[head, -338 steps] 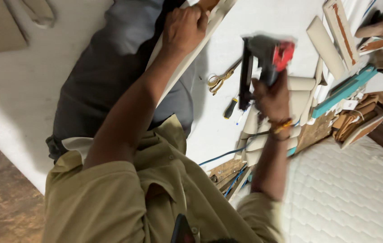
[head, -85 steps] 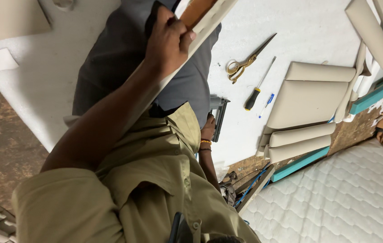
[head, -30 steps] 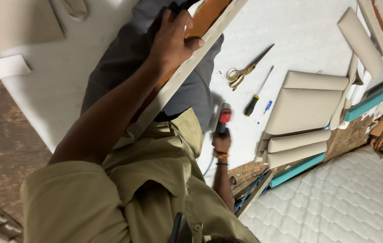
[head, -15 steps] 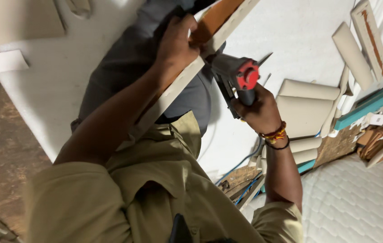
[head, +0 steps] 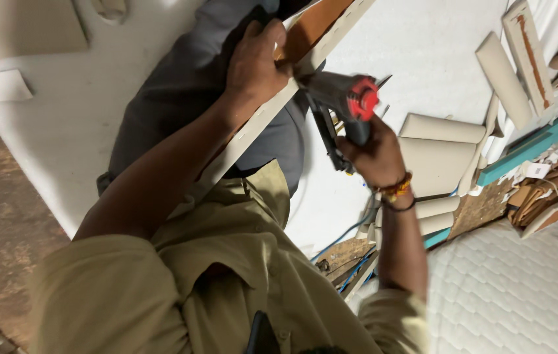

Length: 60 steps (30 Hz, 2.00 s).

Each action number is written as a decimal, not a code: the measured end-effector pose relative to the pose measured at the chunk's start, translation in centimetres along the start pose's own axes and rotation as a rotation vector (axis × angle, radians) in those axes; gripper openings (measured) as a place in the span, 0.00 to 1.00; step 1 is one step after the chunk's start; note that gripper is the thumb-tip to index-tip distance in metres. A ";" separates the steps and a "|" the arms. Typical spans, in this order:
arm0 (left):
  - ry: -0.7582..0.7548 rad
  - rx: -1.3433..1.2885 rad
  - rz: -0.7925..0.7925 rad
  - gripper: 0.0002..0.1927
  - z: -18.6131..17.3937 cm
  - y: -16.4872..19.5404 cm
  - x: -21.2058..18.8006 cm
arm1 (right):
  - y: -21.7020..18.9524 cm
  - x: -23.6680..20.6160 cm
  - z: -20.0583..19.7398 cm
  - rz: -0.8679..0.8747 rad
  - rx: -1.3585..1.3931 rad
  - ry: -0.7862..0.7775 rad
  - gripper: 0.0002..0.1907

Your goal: The person works on a long wooden furniture frame at a workbench, first using a screwdriver on the frame edge, then folding white fabric over the frame and driving staples with a pneumatic nail gun along its length, pressing the fabric in place as they go.

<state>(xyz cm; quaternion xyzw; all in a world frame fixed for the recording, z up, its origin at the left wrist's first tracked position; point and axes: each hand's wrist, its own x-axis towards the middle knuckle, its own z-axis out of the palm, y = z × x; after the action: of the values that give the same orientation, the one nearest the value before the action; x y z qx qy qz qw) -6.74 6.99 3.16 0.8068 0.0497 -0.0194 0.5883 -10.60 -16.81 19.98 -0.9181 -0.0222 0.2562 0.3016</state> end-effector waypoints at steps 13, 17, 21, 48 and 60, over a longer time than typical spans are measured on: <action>-0.600 -0.283 -0.375 0.30 -3.0 -4.0 2.1 | 21.0 -13.7 26.1 0.457 -0.157 0.495 0.23; -0.703 -0.219 -0.093 0.45 -5.1 -3.4 0.9 | 21.4 -12.8 29.7 0.307 -0.231 0.496 0.26; -0.610 -0.125 0.152 0.58 -4.6 -1.1 -0.5 | 21.3 -11.1 24.6 0.440 -0.313 -0.112 0.35; -0.502 0.234 0.067 0.55 -2.9 2.1 -7.7 | 17.9 4.4 7.7 0.074 0.507 0.776 0.19; -0.520 0.317 0.066 0.56 -3.4 3.9 -7.9 | 2.7 3.8 11.8 -0.246 0.059 0.845 0.10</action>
<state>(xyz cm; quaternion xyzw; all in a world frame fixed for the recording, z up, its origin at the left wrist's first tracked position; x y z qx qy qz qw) -14.26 8.62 8.58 0.8576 -0.1325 -0.2139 0.4486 -13.34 -11.91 8.59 -0.9238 0.0011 -0.1791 0.3385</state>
